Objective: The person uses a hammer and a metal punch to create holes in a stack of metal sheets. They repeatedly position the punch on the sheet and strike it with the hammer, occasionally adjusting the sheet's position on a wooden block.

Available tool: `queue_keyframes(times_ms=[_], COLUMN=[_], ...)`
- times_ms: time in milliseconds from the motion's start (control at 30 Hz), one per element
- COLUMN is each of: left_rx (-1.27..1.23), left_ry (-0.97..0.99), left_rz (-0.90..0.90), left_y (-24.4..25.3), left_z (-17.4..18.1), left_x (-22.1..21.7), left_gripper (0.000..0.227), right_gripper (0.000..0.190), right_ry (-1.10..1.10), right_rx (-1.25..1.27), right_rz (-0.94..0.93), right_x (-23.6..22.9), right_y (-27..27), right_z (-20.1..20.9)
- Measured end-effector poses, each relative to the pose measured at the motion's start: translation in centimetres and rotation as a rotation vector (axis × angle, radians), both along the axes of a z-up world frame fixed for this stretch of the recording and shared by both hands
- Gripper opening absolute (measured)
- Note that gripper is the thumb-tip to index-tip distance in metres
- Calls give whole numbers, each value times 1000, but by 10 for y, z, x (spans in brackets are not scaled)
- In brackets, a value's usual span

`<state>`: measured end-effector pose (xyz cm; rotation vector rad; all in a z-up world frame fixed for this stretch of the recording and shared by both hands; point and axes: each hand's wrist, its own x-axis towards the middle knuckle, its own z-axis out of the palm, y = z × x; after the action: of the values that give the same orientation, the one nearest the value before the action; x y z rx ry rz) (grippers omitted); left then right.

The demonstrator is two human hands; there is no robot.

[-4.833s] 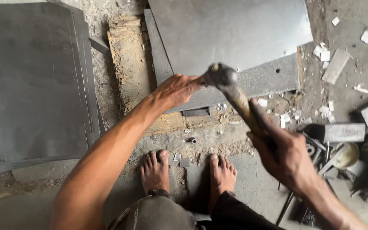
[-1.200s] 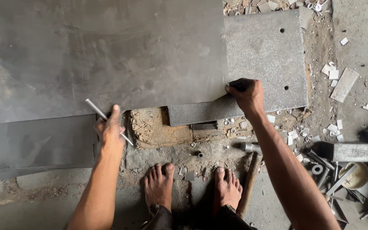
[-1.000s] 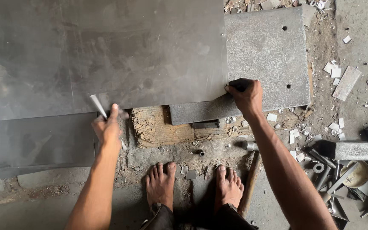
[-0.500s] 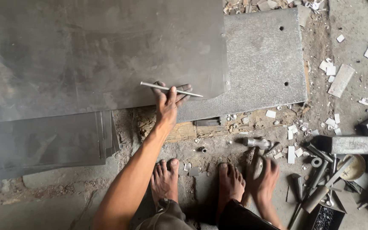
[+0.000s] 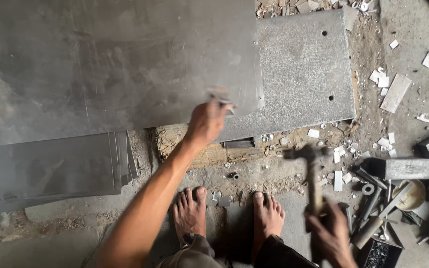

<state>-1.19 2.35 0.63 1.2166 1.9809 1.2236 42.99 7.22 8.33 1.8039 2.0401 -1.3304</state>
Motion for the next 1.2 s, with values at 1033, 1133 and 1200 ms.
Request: queue_keyframes(times_ms=[1033,1133,1200], left_rx=[252,360,117], left_ry=[356,746,879], left_rz=[-216,-120,-321], left_y=[-6,-2,23], left_z=[-11,12,21], left_x=[8,38,52], left_gripper=[24,12,7], right_gripper=[69,73,69], right_ry=[265,271,407], right_rx=[237,273,357], right_rz=[268,135,175], right_x=[-98,-83,-73], right_y=[37,28,30], right_z=[98,77,67])
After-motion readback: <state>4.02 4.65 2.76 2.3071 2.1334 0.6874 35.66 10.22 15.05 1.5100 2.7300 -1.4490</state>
